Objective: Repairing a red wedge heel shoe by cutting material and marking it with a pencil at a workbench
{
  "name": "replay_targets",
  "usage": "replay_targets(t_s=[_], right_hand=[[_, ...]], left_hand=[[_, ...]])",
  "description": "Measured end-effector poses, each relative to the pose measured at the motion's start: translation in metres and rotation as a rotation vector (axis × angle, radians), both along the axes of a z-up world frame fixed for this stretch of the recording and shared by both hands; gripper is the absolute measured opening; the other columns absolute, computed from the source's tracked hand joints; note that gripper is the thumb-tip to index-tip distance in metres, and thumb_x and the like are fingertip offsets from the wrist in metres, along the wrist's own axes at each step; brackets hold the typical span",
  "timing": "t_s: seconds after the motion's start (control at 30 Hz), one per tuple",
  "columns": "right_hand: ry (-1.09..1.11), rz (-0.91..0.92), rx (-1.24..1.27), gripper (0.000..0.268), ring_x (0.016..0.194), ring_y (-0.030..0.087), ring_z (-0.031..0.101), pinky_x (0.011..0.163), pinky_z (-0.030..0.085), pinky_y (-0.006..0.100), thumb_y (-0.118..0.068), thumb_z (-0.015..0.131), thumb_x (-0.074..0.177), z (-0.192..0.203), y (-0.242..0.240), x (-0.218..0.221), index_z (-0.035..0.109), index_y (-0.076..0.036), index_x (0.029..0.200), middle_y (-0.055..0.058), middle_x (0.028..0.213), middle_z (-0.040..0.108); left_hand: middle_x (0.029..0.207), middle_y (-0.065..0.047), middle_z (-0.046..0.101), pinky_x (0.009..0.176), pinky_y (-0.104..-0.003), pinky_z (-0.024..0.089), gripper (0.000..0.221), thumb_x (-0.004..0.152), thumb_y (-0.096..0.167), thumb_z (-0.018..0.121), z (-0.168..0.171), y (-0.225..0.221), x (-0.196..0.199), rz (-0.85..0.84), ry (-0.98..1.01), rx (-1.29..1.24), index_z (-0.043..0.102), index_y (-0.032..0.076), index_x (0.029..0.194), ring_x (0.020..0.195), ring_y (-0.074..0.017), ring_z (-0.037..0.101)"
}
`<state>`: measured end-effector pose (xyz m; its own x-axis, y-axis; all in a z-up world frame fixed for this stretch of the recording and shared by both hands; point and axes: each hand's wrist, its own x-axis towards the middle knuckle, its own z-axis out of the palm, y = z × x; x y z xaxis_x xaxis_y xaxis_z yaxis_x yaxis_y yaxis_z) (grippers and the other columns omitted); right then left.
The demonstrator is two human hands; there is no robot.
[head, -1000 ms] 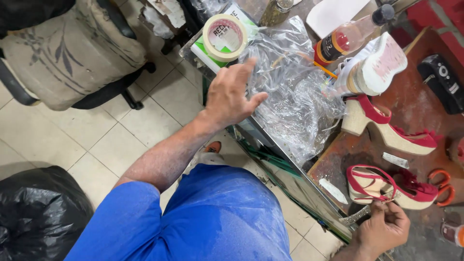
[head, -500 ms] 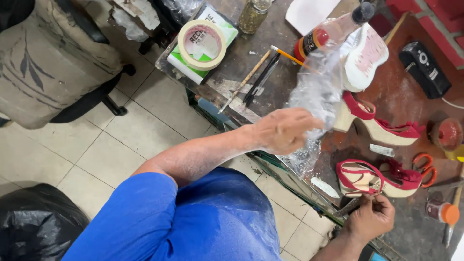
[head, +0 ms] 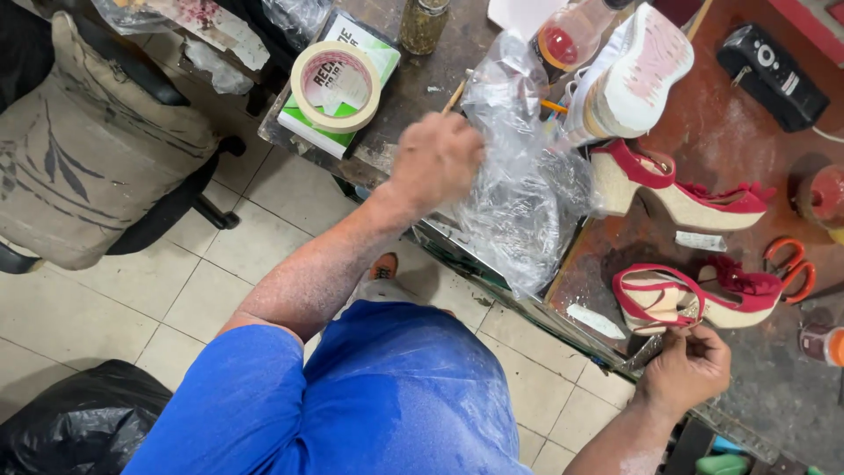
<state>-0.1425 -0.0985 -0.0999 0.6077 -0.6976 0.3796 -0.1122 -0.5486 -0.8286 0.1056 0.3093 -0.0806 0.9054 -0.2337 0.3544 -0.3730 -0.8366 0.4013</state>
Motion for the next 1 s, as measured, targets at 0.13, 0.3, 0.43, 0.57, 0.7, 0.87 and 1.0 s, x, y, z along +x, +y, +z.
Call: replay_targets(t_s=[0.13,0.3,0.43,0.57,0.7,0.87,1.0], right_hand=[[-0.018,0.031,0.055,0.025,0.100,0.015,0.066,0.088,0.062,0.032,0.017,0.068,0.097,-0.001,-0.001,0.000,0.066,-0.003,0.112,0.010,0.105,0.070],[-0.009,-0.004,0.078,0.025,0.100,0.017,0.068,0.085,0.066,0.032,0.017,0.069,0.099,0.000,-0.005,-0.003,0.067,-0.003,0.113,0.012,0.105,0.070],[-0.021,0.030,0.095,0.024,0.099,0.015,0.068,0.086,0.066,0.031,0.017,0.073,0.099,0.003,-0.005,-0.003,0.067,-0.004,0.111,0.010,0.104,0.069],[-0.050,0.092,0.116,0.023,0.096,0.015,0.068,0.088,0.067,0.032,0.018,0.073,0.105,0.001,-0.007,-0.003,0.067,-0.004,0.111,0.009,0.101,0.069],[-0.073,0.138,0.102,0.024,0.093,0.017,0.070,0.096,0.070,0.038,0.021,0.067,0.105,-0.004,-0.013,-0.005,0.066,0.000,0.114,0.012,0.098,0.069],[-0.046,0.110,0.075,0.021,0.095,0.012,0.067,0.088,0.059,0.025,0.012,0.079,0.103,-0.008,-0.017,-0.007,0.068,-0.003,0.112,0.009,0.103,0.072],[-0.050,0.133,0.159,0.024,0.091,0.011,0.066,0.084,0.062,0.023,0.017,0.072,0.101,-0.001,-0.015,-0.007,0.067,-0.004,0.111,0.006,0.097,0.068]], left_hand=[[0.077,-0.008,0.068,0.059,-0.034,0.048,0.020,0.090,0.002,0.053,-0.001,-0.017,-0.012,-0.398,-0.196,-0.237,0.069,0.003,0.078,0.064,-0.0194,0.058],[0.088,-0.008,0.057,0.055,-0.025,0.052,0.003,0.094,0.005,0.061,0.007,0.020,-0.004,-0.035,0.026,0.060,0.059,0.008,0.095,0.068,-0.0147,0.051],[0.085,-0.009,0.064,0.055,-0.037,0.053,0.027,0.092,0.024,0.081,0.003,0.044,0.012,0.062,0.286,0.092,0.060,0.008,0.097,0.070,-0.0231,0.060],[0.078,-0.007,0.065,0.052,-0.031,0.058,0.008,0.098,0.002,0.062,0.019,0.052,0.019,0.038,0.479,-0.090,0.060,0.004,0.106,0.061,-0.0172,0.061],[0.078,-0.010,0.068,0.060,-0.039,0.061,0.009,0.091,-0.002,0.062,0.019,0.049,0.028,0.050,0.478,-0.115,0.068,0.004,0.096,0.068,-0.0235,0.067],[0.077,-0.010,0.057,0.050,-0.056,0.043,0.015,0.084,0.004,0.055,-0.005,0.033,0.051,-0.114,-0.080,-0.137,0.058,0.007,0.070,0.060,-0.0405,0.058],[0.105,-0.013,0.070,0.061,-0.056,0.052,0.015,0.092,0.004,0.051,0.003,0.004,0.072,-0.158,-0.040,-0.048,0.065,0.000,0.091,0.074,-0.0434,0.067]])
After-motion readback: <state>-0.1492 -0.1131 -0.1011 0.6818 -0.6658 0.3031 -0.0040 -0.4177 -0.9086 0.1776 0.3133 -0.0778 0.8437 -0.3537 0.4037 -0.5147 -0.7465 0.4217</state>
